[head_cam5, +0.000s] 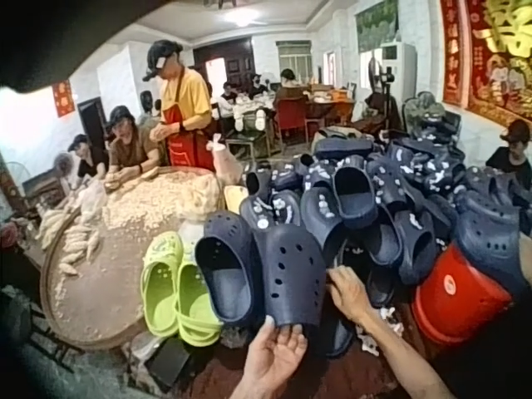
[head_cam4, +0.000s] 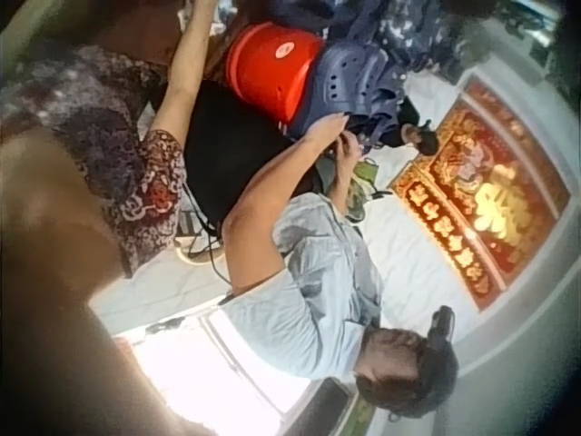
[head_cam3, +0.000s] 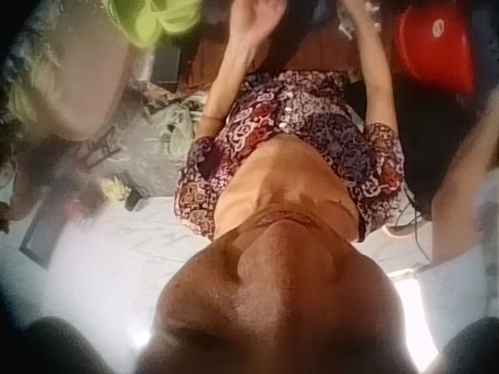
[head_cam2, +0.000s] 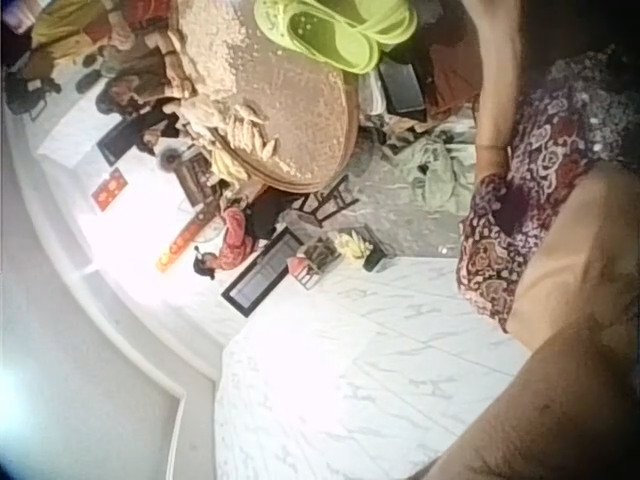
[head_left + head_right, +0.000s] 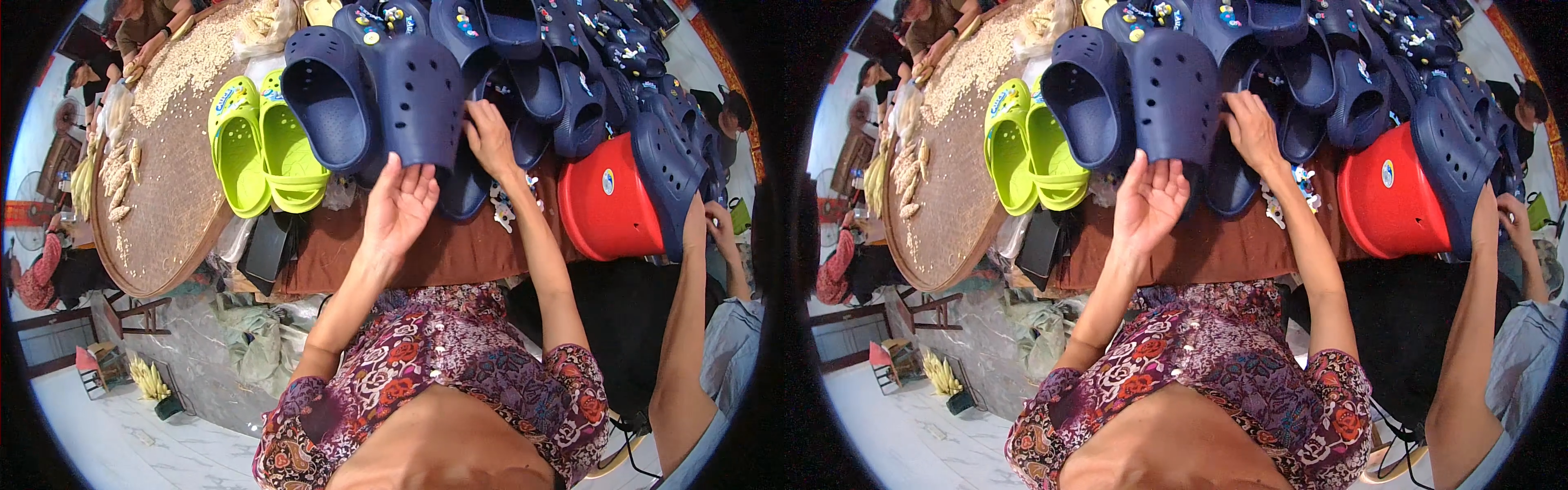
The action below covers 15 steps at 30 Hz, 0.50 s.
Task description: Adding decorative charms and pins into the holes of foam clogs.
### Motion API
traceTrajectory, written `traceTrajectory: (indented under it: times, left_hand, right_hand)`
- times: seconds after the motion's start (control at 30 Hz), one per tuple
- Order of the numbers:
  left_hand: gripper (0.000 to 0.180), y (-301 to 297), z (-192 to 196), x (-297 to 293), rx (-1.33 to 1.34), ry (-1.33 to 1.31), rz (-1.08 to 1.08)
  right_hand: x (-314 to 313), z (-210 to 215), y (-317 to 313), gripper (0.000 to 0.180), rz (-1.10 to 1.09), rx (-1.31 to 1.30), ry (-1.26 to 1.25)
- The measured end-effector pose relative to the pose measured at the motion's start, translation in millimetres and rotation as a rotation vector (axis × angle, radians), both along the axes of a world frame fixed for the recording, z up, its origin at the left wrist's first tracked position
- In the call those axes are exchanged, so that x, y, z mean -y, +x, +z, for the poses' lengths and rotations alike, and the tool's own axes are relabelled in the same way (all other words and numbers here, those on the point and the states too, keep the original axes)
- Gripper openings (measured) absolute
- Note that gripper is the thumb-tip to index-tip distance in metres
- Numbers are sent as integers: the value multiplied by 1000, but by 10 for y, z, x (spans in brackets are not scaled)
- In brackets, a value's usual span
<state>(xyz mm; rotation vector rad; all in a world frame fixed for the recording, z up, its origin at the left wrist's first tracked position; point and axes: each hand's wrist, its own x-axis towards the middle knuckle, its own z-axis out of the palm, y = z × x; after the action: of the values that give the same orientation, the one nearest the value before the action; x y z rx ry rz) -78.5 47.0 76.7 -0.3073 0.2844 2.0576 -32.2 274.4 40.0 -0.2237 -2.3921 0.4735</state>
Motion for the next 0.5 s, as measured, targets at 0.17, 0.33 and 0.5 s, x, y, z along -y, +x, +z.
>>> traceTrajectory:
  times: [0.17, 0.33, 0.5]
  left_hand:
    - [17, 278, -157, 195, -7, -139, -29]
    - [19, 331, -364, 487, 38, -190, -66]
    - [19, 351, -513, 687, 62, -324, -69]
  right_hand:
    - [-58, -185, -90, 34, 0, 26, 41]
    - [-107, -150, -151, 35, 59, 29, -82]
    - [9, -151, 44, 30, 2, 11, -119]
